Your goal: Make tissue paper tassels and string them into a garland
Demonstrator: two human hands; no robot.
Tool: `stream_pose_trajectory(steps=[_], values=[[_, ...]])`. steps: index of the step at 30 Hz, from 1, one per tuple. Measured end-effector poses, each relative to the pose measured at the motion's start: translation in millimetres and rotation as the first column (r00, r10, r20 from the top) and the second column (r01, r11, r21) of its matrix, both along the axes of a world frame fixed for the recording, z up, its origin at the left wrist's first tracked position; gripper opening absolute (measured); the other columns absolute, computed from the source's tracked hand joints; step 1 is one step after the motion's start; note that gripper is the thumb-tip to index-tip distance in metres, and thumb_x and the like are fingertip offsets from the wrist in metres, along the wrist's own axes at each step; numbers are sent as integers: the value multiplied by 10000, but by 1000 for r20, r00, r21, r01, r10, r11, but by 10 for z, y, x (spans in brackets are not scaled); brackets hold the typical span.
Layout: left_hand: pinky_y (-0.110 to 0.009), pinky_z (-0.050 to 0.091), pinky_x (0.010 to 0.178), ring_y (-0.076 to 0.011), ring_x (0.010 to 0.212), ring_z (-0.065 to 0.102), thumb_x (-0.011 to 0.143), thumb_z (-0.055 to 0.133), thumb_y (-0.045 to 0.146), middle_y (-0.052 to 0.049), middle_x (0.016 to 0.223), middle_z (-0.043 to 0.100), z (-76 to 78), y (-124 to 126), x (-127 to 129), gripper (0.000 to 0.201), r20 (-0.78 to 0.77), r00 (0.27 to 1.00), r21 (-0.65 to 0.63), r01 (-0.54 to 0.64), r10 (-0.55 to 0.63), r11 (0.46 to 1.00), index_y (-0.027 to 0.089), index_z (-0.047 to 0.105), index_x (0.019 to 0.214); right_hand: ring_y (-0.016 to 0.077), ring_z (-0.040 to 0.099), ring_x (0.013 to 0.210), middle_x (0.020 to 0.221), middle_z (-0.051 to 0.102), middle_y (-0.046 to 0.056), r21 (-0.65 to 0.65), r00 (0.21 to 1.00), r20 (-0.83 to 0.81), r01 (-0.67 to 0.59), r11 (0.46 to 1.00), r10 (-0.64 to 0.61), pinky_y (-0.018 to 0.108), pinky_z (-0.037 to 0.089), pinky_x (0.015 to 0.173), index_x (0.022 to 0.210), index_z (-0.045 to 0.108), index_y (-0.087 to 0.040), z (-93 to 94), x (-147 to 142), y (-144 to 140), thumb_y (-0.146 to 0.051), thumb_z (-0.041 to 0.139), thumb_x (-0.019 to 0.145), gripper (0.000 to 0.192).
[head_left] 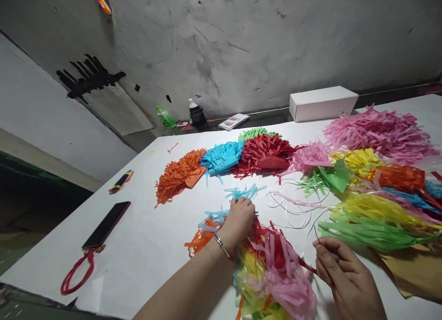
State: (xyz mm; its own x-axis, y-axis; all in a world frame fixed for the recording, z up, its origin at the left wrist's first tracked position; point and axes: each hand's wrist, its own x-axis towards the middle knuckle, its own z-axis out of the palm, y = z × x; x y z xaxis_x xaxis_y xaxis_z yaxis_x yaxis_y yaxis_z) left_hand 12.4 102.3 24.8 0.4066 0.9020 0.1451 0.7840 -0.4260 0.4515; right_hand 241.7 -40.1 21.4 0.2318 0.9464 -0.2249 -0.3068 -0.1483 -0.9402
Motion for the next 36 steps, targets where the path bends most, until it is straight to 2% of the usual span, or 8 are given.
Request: stream_pose_trajectory(steps=[4, 6, 8, 10, 13, 16, 28, 36], values=[[-406, 459, 891, -229, 923, 587, 959, 525, 178, -79, 947, 673, 345, -211, -40, 119, 158, 987, 47, -36, 28, 998, 192, 640, 930, 152, 610, 636, 770, 638, 16, 61, 973, 201, -125, 990, 110, 209, 525, 560, 904, 646, -215, 106, -97, 2, -511, 687, 854, 303], [-338, 495, 813, -204, 887, 609, 990, 515, 276, -82, 962, 676, 533, -398, -16, 153, 330, 944, 16, -21, 15, 1000, 190, 642, 993, 153, 608, 626, 737, 641, 18, 114, 942, 286, -216, 970, 176, 200, 506, 549, 866, 657, -211, 198, -193, 0, -501, 630, 895, 293], [-284, 502, 722, -175, 787, 622, 958, 599, 362, -60, 884, 683, 644, -591, 48, 190, 603, 797, -135, 48, 44, 990, 187, 672, 973, 150, 595, 606, 705, 639, 16, 170, 927, 336, -236, 957, 168, 196, 484, 538, 850, 667, -214, 288, -296, -12, -489, 595, 916, 292], [-242, 489, 647, -144, 699, 617, 876, 720, 407, -30, 796, 676, 669, -749, 138, 229, 793, 581, -331, 161, 182, 930, 185, 692, 927, 140, 576, 583, 674, 628, 8, 211, 928, 352, -205, 956, 122, 190, 461, 526, 837, 674, -221, 357, -388, -32, -480, 578, 926, 290], [-204, 478, 602, -110, 638, 617, 776, 831, 391, 3, 735, 657, 624, -882, 261, 281, 851, 343, -501, 304, 397, 810, 180, 676, 876, 111, 511, 505, 615, 591, -11, 221, 926, 358, -205, 953, 116, 174, 403, 464, 819, 677, -227, 401, -472, -56, -475, 574, 929, 291], [-192, 489, 607, -98, 625, 629, 735, 872, 344, 17, 709, 655, 580, -923, 325, 300, 845, 231, -534, 359, 481, 765, 176, 646, 839, 102, 488, 479, 596, 581, -18, 196, 925, 352, -222, 955, 143, 162, 387, 437, 813, 671, -224, 380, -499, -65, -487, 580, 922, 299], [-185, 493, 600, -94, 625, 637, 755, 861, 335, 14, 728, 659, 515, -960, 370, 317, 854, 180, -518, 369, 487, 772, 174, 605, 852, 134, 554, 477, 588, 621, 20, 145, 920, 372, -187, 972, 121, 176, 431, 417, 769, 689, -206, 381, -501, -89, -601, 579, 889, 427], [-190, 487, 608, -94, 638, 620, 761, 855, 359, 28, 708, 629, 505, -970, 377, 322, 850, 225, -525, 319, 476, 789, 178, 606, 855, 132, 551, 472, 581, 616, 15, 145, 924, 364, -179, 973, 115, 177, 422, 416, 748, 684, -207, 371, -504, -109, -594, 588, 882, 420]])
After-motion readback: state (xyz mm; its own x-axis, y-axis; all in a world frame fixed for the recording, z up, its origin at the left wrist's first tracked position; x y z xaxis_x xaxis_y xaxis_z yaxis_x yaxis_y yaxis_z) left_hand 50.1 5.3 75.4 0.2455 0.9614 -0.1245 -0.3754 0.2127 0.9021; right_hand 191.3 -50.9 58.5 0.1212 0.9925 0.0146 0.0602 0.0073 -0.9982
